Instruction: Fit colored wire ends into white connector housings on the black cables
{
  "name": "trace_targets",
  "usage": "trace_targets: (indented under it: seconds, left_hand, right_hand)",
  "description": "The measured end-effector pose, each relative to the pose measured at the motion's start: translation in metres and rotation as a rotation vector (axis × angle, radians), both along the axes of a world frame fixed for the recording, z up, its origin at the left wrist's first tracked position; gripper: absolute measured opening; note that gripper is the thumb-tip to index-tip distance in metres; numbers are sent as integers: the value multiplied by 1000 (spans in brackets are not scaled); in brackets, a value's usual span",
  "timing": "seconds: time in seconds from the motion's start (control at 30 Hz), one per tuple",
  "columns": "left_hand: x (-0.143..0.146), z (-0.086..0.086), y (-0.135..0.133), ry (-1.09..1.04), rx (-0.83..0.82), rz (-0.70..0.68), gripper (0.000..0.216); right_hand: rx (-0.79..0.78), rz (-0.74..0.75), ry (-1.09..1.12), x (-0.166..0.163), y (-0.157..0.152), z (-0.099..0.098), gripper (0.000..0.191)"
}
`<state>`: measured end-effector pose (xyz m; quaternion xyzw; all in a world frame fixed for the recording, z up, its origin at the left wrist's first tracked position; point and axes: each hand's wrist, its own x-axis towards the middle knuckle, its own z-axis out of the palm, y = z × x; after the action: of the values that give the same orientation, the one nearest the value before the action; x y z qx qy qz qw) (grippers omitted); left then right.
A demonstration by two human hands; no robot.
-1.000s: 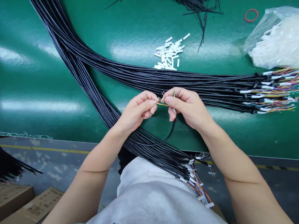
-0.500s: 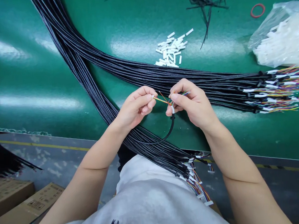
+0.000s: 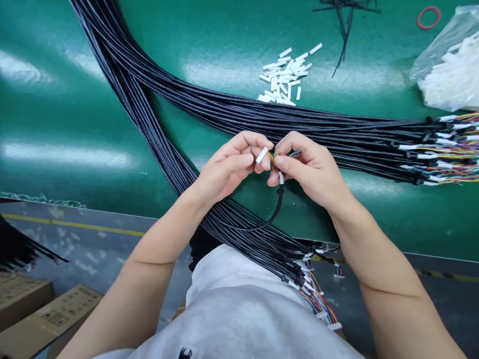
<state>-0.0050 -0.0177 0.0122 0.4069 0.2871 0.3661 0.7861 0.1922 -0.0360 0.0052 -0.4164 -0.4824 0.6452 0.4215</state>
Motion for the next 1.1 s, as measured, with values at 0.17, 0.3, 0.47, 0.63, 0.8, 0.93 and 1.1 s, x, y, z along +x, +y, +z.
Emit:
trace_targets:
  seconds: [0.17,0.3,0.47,0.63,0.8,0.93,1.1]
  left_hand:
    - [6,-22,-1,131,197,1,45]
    - [12,-32,-2,209,254,37,47]
    - [15,-30,-4,214,279,65,46]
    - [17,-21,-4,126,209,3,43]
    - [16,-14,-4,92,135,15,50]
    - [13,-16,-3,107,100,74,50]
    - [11,-21,-1,109,74,96,46]
  right_hand:
    - [55,-40,2,0,2,-5,21]
    - [86,-60,-4,0,3,-8,19]
    - [101,-40,8,1,1,-7,16]
    - [78,-45,-1,-1,-1,-5,16]
    - [56,-120,-14,-2,1,-4,15]
    - [54,-113,-65,0,2,-2,16]
    - [109,-54,-56,1,1,0,18]
